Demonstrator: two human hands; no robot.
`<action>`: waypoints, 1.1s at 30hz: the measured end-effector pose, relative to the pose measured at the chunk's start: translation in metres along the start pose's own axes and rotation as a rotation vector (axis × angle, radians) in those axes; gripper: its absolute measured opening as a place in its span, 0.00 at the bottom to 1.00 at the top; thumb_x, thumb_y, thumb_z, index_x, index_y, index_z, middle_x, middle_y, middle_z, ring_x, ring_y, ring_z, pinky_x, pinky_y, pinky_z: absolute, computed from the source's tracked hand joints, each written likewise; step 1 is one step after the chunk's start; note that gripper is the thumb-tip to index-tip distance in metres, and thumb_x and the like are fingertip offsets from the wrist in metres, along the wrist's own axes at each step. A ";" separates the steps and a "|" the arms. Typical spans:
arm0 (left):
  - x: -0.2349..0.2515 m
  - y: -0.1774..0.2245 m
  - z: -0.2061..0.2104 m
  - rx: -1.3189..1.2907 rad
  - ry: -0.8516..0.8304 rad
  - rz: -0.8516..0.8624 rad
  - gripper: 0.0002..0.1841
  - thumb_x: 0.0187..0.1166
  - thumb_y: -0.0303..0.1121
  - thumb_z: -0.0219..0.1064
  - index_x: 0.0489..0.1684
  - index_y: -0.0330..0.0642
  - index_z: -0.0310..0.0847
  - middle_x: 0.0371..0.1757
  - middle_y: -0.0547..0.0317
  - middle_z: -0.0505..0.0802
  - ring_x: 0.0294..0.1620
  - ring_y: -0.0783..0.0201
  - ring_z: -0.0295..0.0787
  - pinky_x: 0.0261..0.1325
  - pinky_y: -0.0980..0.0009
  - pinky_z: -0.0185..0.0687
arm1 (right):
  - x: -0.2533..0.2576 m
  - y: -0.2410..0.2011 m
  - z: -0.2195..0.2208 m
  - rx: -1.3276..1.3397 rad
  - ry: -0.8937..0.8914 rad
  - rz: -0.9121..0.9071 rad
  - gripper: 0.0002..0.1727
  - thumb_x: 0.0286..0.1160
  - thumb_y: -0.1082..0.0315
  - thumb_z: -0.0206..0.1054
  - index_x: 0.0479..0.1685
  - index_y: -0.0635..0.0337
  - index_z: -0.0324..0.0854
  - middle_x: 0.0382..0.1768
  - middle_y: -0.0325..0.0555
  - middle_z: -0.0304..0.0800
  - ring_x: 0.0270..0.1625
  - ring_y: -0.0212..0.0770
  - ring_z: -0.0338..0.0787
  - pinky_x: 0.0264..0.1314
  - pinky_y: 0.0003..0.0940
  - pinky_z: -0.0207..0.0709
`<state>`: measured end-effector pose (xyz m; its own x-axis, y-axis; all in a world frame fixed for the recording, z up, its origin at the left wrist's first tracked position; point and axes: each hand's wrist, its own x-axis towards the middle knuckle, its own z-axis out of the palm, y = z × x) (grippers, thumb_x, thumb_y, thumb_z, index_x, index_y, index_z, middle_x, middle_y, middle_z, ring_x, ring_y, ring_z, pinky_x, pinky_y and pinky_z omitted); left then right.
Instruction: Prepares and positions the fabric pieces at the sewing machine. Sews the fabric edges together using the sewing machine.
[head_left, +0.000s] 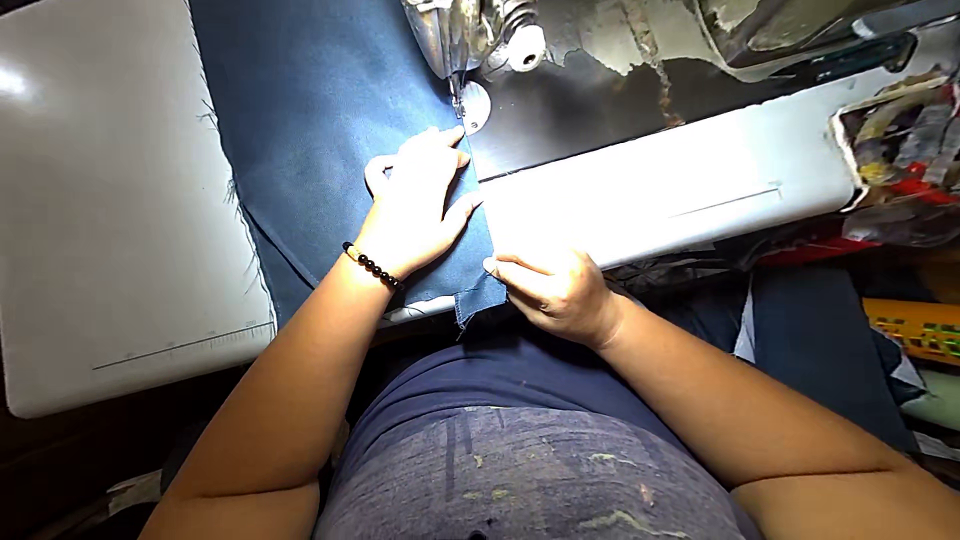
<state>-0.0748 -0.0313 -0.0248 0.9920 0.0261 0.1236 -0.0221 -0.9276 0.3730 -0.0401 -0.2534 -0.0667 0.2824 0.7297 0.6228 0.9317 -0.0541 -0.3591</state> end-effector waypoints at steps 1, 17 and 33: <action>0.000 0.001 0.000 0.007 -0.003 -0.001 0.27 0.85 0.53 0.54 0.71 0.45 0.80 0.88 0.57 0.74 0.93 0.53 0.58 0.77 0.35 0.50 | 0.000 0.000 0.000 -0.002 -0.002 0.005 0.14 0.73 0.69 0.62 0.44 0.58 0.96 0.45 0.49 0.97 0.49 0.46 0.92 0.49 0.42 0.79; -0.055 0.046 0.012 -0.038 -0.044 0.004 0.23 0.87 0.44 0.53 0.71 0.43 0.83 0.89 0.52 0.72 0.94 0.52 0.57 0.91 0.42 0.46 | 0.005 0.000 -0.025 0.059 -0.158 0.080 0.14 0.73 0.72 0.61 0.42 0.59 0.95 0.49 0.48 0.96 0.51 0.45 0.93 0.50 0.42 0.82; -0.025 0.021 0.008 -0.131 0.016 -0.020 0.17 0.85 0.38 0.54 0.62 0.49 0.88 0.82 0.57 0.81 0.90 0.54 0.64 0.86 0.33 0.45 | 0.052 0.041 -0.020 0.049 -0.222 0.071 0.15 0.77 0.72 0.59 0.44 0.62 0.94 0.50 0.55 0.95 0.57 0.54 0.91 0.59 0.48 0.79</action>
<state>-0.0987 -0.0547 -0.0272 0.9903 0.0510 0.1293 -0.0195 -0.8702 0.4923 0.0170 -0.2310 -0.0355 0.2844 0.8578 0.4282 0.8975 -0.0812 -0.4334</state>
